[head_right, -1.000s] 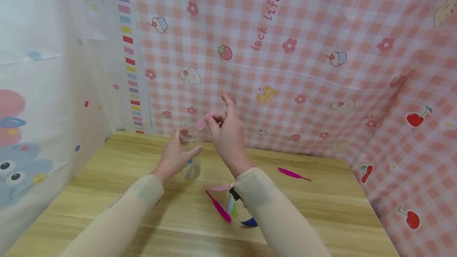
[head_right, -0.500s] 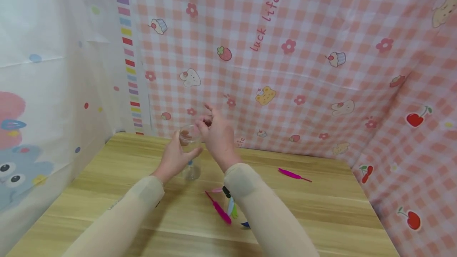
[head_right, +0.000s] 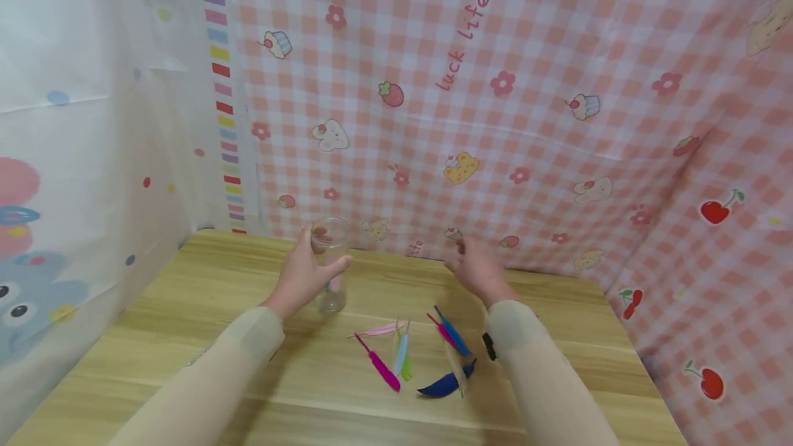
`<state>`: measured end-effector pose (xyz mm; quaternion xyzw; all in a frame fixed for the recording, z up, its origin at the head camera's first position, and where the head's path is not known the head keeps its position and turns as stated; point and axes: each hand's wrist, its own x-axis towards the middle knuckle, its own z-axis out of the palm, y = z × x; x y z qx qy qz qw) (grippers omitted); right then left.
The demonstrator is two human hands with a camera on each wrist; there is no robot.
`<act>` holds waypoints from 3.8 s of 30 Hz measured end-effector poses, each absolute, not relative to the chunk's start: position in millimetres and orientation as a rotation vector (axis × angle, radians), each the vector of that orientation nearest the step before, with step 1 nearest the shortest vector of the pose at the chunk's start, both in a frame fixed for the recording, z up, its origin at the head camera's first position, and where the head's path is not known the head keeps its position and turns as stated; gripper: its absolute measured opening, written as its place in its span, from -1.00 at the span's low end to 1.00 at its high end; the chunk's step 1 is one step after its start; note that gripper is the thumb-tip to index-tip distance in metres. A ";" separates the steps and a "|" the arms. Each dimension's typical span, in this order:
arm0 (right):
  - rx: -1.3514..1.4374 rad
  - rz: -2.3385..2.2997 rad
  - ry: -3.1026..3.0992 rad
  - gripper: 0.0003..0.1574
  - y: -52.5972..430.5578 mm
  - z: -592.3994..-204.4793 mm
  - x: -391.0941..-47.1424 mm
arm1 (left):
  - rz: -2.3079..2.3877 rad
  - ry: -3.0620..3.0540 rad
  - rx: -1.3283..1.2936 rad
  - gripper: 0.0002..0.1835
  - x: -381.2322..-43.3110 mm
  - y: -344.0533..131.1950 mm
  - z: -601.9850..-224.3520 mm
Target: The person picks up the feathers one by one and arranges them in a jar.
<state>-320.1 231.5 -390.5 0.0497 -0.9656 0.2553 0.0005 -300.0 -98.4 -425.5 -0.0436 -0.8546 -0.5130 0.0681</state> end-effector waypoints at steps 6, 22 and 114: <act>0.060 0.698 -3.252 -0.06 310.0 -445.0 -311.6 | -1.539 -2.588 -0.124 -0.08 -297.5 -99.6 -426.5; 0.126 0.366 -3.213 -0.84 310.8 -475.8 -307.9 | -1.491 -2.589 -0.121 -0.10 -300.1 -96.2 -422.8; 0.567 1.389 -2.460 -0.87 83.2 -328.7 -273.7 | -1.543 -2.507 -0.192 -0.15 -295.2 -98.7 -429.5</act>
